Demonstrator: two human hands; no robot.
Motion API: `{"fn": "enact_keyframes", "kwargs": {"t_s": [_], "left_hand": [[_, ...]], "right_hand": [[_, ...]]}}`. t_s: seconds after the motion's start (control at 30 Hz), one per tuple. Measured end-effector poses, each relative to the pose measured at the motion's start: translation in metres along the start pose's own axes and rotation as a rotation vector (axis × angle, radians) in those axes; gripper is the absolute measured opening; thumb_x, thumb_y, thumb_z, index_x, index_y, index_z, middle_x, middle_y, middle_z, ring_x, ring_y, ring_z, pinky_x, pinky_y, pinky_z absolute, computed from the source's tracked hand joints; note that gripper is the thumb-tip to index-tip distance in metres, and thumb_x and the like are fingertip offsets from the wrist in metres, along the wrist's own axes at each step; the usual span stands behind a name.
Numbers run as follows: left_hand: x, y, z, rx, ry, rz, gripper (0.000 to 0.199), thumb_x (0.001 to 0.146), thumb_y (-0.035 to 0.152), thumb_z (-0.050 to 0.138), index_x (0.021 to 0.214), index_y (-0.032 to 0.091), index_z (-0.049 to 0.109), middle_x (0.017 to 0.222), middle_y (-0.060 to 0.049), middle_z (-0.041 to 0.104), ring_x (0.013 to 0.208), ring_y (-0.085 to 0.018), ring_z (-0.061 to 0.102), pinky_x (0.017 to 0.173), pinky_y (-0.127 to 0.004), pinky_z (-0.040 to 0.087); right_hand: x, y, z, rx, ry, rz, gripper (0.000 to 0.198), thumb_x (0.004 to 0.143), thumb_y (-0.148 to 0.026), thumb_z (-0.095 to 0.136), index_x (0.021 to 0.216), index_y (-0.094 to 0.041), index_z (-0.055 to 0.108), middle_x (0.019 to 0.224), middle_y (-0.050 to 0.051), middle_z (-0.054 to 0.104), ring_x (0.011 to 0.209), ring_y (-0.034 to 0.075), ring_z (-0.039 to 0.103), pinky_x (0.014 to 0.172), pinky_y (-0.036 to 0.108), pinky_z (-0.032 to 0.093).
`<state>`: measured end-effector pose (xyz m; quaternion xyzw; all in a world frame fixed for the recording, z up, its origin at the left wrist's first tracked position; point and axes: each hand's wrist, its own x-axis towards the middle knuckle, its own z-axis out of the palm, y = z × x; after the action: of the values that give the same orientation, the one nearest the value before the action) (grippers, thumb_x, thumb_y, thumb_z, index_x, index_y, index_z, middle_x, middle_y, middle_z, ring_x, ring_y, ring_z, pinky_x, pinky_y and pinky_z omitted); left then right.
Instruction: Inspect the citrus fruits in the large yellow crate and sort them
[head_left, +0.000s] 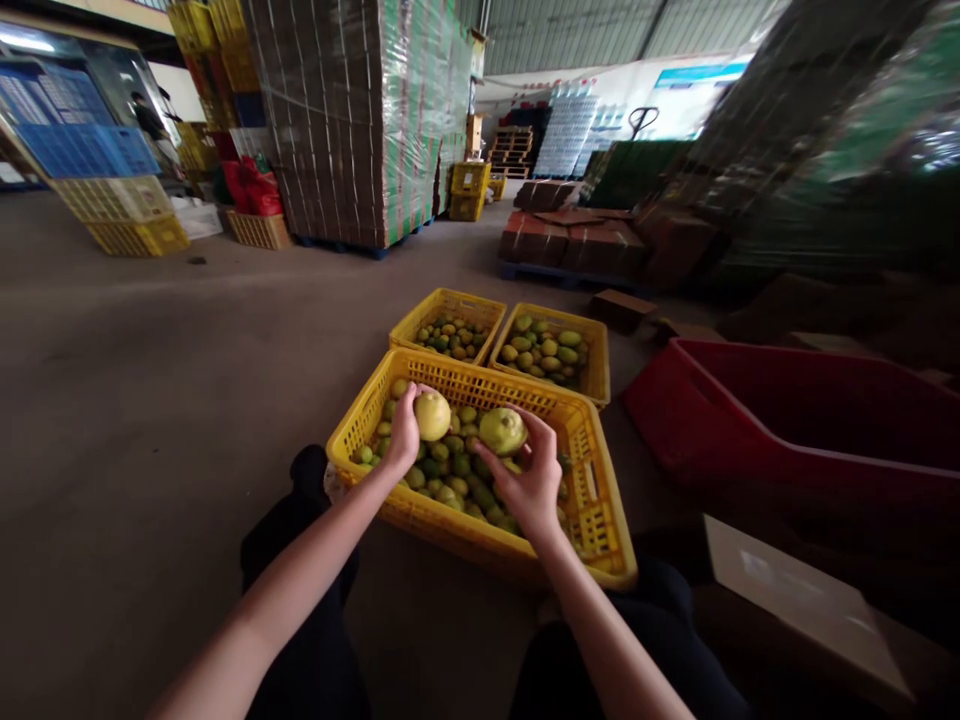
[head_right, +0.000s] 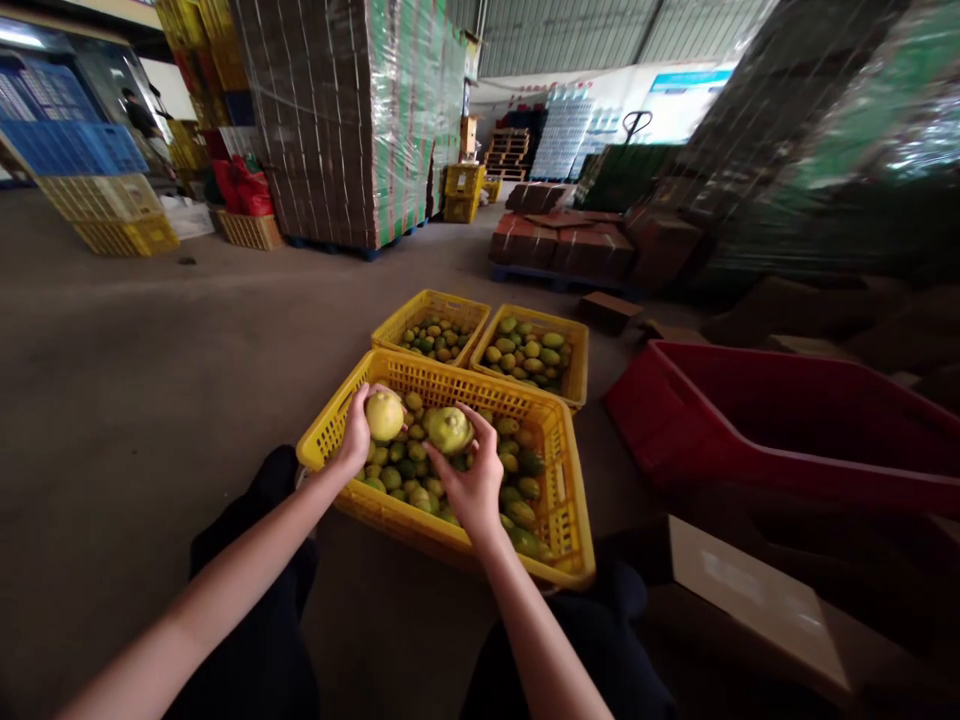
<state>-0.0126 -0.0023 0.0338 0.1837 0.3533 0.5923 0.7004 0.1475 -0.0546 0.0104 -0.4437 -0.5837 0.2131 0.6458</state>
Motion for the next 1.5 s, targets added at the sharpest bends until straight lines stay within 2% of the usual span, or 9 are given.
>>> {"fn": "enact_keyframes", "kwargs": {"t_s": [0.13,0.27,0.4,0.5,0.7,0.83,1.07,1.3,1.5], "left_hand": [[-0.021,-0.004,0.004,0.178,-0.016,0.289,0.033,0.091,0.026,0.045,0.068,0.019,0.067,0.078,-0.004,0.07,0.087,-0.02,0.065,0.076,-0.022,0.047],[-0.026,-0.014,0.005,0.228,-0.072,0.376,0.038,0.092,0.025,0.039,0.067,0.02,0.067,0.077,-0.003,0.068,0.088,-0.02,0.062,0.08,-0.023,0.044],[-0.022,-0.013,0.011,0.194,-0.033,0.377,0.04,0.094,0.026,0.037,0.064,0.02,0.063,0.069,-0.001,0.062,0.079,-0.016,0.058,0.077,-0.021,0.044],[-0.019,-0.006,0.014,0.193,-0.012,0.311,0.042,0.096,0.029,0.034,0.062,0.02,0.057,0.062,0.001,0.055,0.071,-0.014,0.058,0.067,-0.02,0.045],[-0.015,-0.003,0.005,0.351,-0.053,-0.221,0.03,0.086,0.048,0.054,0.093,0.022,0.064,0.062,-0.002,0.065,0.05,-0.019,0.062,0.04,-0.025,0.037],[-0.007,-0.004,-0.003,0.261,0.029,-0.369,0.039,0.087,0.051,0.054,0.101,0.017,0.067,0.053,-0.003,0.062,0.038,-0.017,0.054,0.038,-0.026,0.041],[-0.002,-0.007,-0.004,0.061,0.115,-0.409,0.034,0.095,0.038,0.04,0.103,0.015,0.063,0.059,-0.003,0.064,0.045,-0.016,0.06,0.04,-0.023,0.048],[0.001,-0.005,-0.006,-0.141,0.118,-0.412,0.036,0.093,0.039,0.046,0.114,0.013,0.061,0.07,-0.006,0.068,0.058,-0.017,0.065,0.048,-0.024,0.054],[0.007,-0.008,-0.002,-0.291,0.019,-0.281,0.036,0.097,0.025,0.038,0.124,0.014,0.059,0.085,-0.008,0.073,0.084,-0.021,0.071,0.072,-0.032,0.06]], "right_hand": [[0.003,-0.002,-0.009,-0.103,-0.086,-0.129,0.051,0.073,-0.031,0.079,0.122,-0.03,0.061,0.126,0.009,0.059,0.121,0.031,0.054,0.099,0.053,0.049],[0.001,-0.008,-0.01,-0.163,-0.144,-0.17,0.046,0.074,-0.033,0.078,0.119,-0.031,0.066,0.117,0.009,0.058,0.112,0.03,0.058,0.096,0.051,0.052],[0.001,-0.01,-0.009,-0.106,-0.146,-0.076,0.053,0.069,-0.033,0.083,0.119,-0.032,0.068,0.116,0.009,0.06,0.111,0.029,0.058,0.092,0.047,0.053],[0.005,-0.009,-0.007,0.075,-0.187,0.147,0.059,0.064,-0.031,0.086,0.12,-0.03,0.067,0.115,0.007,0.064,0.104,0.027,0.062,0.083,0.04,0.056],[0.008,-0.004,0.001,0.41,-0.195,0.611,0.027,0.065,-0.031,0.084,0.085,-0.016,0.074,0.071,0.0,0.07,0.063,0.014,0.062,0.055,0.022,0.052],[0.003,0.0,0.009,0.571,-0.16,0.843,0.024,0.074,-0.039,0.077,0.082,-0.018,0.07,0.066,-0.001,0.068,0.051,0.013,0.06,0.043,0.022,0.05],[0.014,-0.003,0.02,0.754,-0.043,1.061,0.016,0.083,-0.031,0.064,0.092,-0.019,0.067,0.071,0.001,0.072,0.061,0.019,0.068,0.05,0.029,0.058],[0.027,-0.009,0.025,0.863,0.072,1.171,0.023,0.091,-0.037,0.052,0.081,-0.019,0.064,0.06,0.0,0.069,0.047,0.016,0.062,0.047,0.029,0.056],[0.031,0.001,0.03,0.891,0.133,1.23,0.026,0.094,-0.031,0.045,0.083,-0.018,0.064,0.062,0.002,0.071,0.049,0.017,0.064,0.05,0.03,0.055]]}}
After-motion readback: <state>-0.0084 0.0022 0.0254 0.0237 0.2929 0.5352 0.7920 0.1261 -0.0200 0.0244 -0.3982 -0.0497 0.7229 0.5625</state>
